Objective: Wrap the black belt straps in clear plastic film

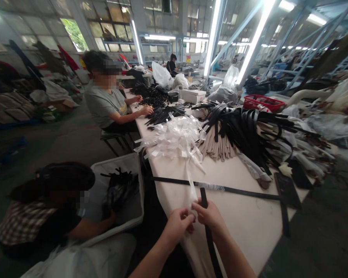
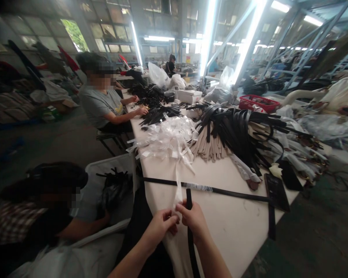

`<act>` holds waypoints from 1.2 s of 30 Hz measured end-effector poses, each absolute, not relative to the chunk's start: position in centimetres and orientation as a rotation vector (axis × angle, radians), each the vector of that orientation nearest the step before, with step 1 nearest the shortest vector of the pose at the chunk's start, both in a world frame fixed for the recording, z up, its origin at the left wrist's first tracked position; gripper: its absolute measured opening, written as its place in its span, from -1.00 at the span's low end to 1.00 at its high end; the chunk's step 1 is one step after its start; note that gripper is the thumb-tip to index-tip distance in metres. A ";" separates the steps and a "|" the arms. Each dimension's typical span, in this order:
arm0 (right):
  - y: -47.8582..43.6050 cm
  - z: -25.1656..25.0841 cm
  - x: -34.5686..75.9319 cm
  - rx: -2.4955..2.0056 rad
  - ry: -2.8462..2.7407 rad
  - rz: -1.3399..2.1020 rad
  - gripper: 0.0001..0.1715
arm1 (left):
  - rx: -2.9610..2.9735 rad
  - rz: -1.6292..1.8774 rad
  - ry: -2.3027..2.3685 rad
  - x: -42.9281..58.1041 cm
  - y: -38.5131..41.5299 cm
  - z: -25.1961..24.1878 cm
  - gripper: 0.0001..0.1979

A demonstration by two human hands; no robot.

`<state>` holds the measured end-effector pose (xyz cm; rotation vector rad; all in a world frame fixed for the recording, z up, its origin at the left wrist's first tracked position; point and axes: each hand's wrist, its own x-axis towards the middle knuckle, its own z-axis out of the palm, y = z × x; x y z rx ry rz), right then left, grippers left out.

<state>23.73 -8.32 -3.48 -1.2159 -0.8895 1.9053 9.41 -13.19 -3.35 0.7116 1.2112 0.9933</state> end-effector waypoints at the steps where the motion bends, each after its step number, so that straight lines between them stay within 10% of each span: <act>1: -8.7 -3.1 24.1 -1.206 -0.905 1.925 -0.43 | 0.643 1.007 1.142 9.2 -13.1 -3.1 -0.65; 13: -13.7 -2.8 27.8 -1.395 -0.690 1.809 -0.15 | 0.367 1.068 1.005 13.0 -6.4 -3.2 -0.81; 24: -14.2 -3.5 30.3 -0.796 -0.336 2.019 -0.69 | 0.066 1.249 0.714 14.3 -2.8 -3.8 -0.93; 36: -13.2 -4.8 34.9 -1.077 -0.612 2.120 -0.55 | 0.040 1.426 0.574 3.1 6.5 -0.5 -0.72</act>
